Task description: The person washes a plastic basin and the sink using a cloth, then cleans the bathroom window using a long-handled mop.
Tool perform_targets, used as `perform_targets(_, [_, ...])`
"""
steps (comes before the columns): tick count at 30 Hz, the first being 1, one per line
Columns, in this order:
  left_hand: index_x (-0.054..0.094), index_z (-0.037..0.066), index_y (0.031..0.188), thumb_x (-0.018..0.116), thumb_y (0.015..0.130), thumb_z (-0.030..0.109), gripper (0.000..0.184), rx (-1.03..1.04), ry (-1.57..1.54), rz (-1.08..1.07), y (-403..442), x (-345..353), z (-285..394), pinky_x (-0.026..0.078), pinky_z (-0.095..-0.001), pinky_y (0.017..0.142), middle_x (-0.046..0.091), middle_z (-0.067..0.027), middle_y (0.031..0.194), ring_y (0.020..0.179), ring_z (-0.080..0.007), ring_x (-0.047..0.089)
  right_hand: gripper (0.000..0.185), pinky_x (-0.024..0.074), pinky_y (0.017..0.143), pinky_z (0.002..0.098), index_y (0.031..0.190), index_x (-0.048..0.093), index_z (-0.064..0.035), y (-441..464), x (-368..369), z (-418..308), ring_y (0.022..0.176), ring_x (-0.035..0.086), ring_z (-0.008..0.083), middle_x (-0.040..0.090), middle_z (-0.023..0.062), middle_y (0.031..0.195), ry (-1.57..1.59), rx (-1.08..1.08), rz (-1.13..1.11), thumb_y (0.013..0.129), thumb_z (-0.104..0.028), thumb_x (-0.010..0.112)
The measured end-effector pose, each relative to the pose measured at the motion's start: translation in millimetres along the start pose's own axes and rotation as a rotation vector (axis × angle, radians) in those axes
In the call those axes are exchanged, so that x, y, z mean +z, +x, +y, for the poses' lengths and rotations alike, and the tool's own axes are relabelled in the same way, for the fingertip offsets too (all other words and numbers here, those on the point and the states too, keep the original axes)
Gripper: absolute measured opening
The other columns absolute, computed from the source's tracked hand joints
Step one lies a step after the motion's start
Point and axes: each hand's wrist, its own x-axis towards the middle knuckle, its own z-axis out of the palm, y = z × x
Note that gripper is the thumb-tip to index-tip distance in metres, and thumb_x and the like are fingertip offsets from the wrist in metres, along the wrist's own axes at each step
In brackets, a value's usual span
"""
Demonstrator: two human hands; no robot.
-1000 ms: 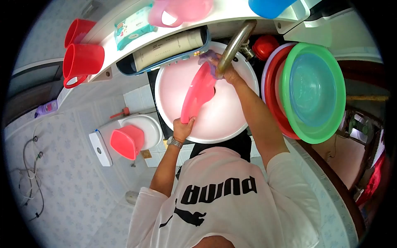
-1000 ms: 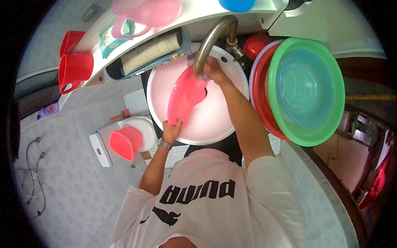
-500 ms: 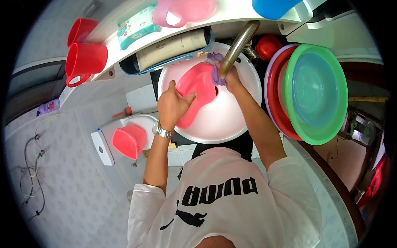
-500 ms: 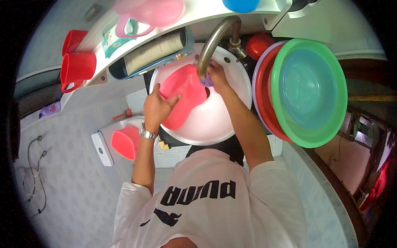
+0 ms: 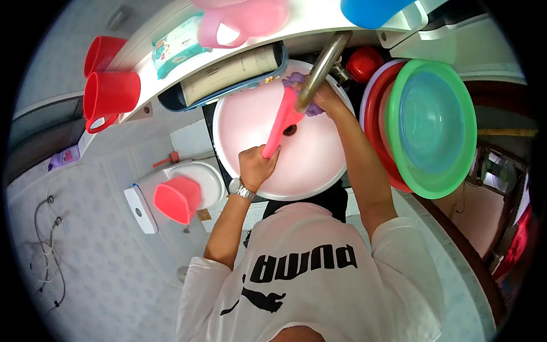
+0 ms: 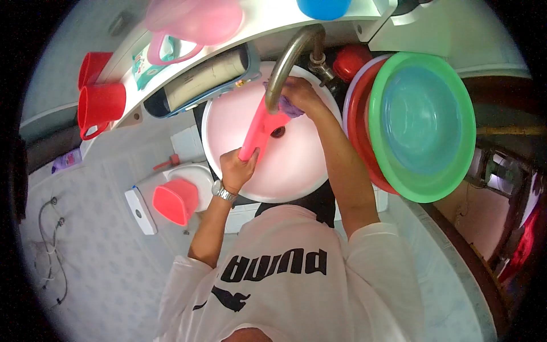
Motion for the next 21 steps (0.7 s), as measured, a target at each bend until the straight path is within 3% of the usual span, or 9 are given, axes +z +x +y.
perform_targets(5, [0.053, 0.007, 0.056, 0.071, 0.078, 0.02, 0.031, 0.082, 0.101, -0.032, -1, 20, 9, 0.042, -0.0382, 0.041, 0.05, -0.0111, 0.047, 0.042, -0.0287, 0.053, 0.029, 0.0472, 0.087, 0.0306, 0.11, 0.068, -0.0138, -15, 17, 21, 0.1, 0.063, 0.0204, 0.068, 0.009, 0.107, -0.168, -0.249, 0.227, 0.086, -0.024, 0.056])
perform_targets(6, [0.051, 0.008, 0.054, 0.071, 0.076, 0.02, 0.033, 0.088, 0.079, -0.016, -4, 26, 7, 0.042, -0.0383, 0.042, 0.05, -0.0103, 0.047, 0.042, -0.0283, 0.052, 0.033, 0.047, 0.09, 0.0327, 0.113, 0.065, -0.0135, -24, 30, 22, 0.103, 0.062, 0.0247, 0.066, 0.0101, 0.11, 0.127, -0.367, 0.18, 0.081, -0.021, 0.063])
perform_targets(7, [0.051, 0.008, 0.054, 0.071, 0.076, 0.02, 0.033, 0.065, 0.079, -0.005, -5, 24, 6, 0.042, -0.0383, 0.042, 0.05, -0.0103, 0.047, 0.042, -0.0283, 0.052, 0.033, 0.047, 0.09, 0.0327, 0.113, 0.065, -0.0135, -36, 37, 18, 0.103, 0.062, 0.0247, 0.066, 0.0101, 0.11, 0.117, -0.362, 0.158, 0.081, -0.021, 0.063])
perform_targets(9, [0.054, 0.009, 0.065, 0.074, 0.07, 0.02, 0.024, 0.096, 0.123, -0.008, -5, 20, 3, 0.043, -0.0358, 0.041, 0.049, -0.0069, 0.048, 0.044, -0.0253, 0.053, 0.036, 0.0465, 0.092, 0.0366, 0.113, 0.063, -0.0123, -56, 47, 7, 0.108, 0.06, 0.0277, 0.064, 0.0118, 0.112, -0.352, -0.614, 0.268, 0.078, -0.02, 0.068])
perform_targets(14, [0.049, 0.009, 0.054, 0.074, 0.073, 0.019, 0.033, 0.05, 0.027, 0.003, -8, 11, -2, 0.042, -0.0368, 0.042, 0.052, -0.0097, 0.049, 0.043, -0.0269, 0.053, 0.032, 0.0441, 0.095, 0.0389, 0.107, 0.065, -0.0093, -51, 47, -8, 0.111, 0.057, 0.0313, 0.064, 0.0124, 0.111, -0.527, -0.796, 0.153, 0.079, -0.024, 0.067])
perform_targets(15, [0.05, 0.009, 0.054, 0.075, 0.073, 0.019, 0.033, 0.067, -0.013, 0.021, -13, 10, -4, 0.042, -0.0363, 0.042, 0.052, -0.0097, 0.049, 0.043, -0.0265, 0.053, 0.032, 0.0441, 0.095, 0.0389, 0.107, 0.065, -0.0093, -37, 41, -5, 0.111, 0.057, 0.0313, 0.064, 0.0124, 0.111, -0.528, -0.798, 0.145, 0.079, -0.024, 0.067])
perform_targets(16, [0.05, 0.009, 0.054, 0.075, 0.073, 0.019, 0.033, 0.06, -0.012, 0.021, -19, 7, -6, 0.042, -0.0363, 0.042, 0.052, -0.0097, 0.049, 0.043, -0.0265, 0.053, 0.029, 0.0442, 0.095, 0.037, 0.104, 0.066, -0.0083, -23, 38, 3, 0.111, 0.057, 0.0286, 0.064, 0.0118, 0.111, -0.368, -0.502, 0.141, 0.08, -0.025, 0.066])
perform_targets(18, [0.053, 0.008, 0.055, 0.076, 0.072, 0.017, 0.03, 0.056, -0.046, 0.05, -29, 4, -10, 0.042, -0.0359, 0.043, 0.052, -0.0091, 0.05, 0.044, -0.0261, 0.053, 0.025, 0.0459, 0.091, 0.03, 0.1, 0.069, -0.0065, 4, 15, 20, 0.109, 0.059, 0.0196, 0.065, 0.0092, 0.112, 0.116, -0.347, -0.157, 0.084, -0.024, 0.064])
perform_targets(21, [0.057, 0.008, 0.059, 0.076, 0.071, 0.014, 0.023, 0.026, -0.152, 0.105, -51, -9, -22, 0.042, -0.0359, 0.044, 0.052, -0.0087, 0.05, 0.045, -0.0264, 0.054, 0.03, 0.0477, 0.088, 0.028, 0.11, 0.065, -0.0034, 11, 13, 11, 0.107, 0.059, 0.0169, 0.064, 0.0076, 0.112, 0.246, -0.085, -0.334, 0.084, -0.019, 0.064])
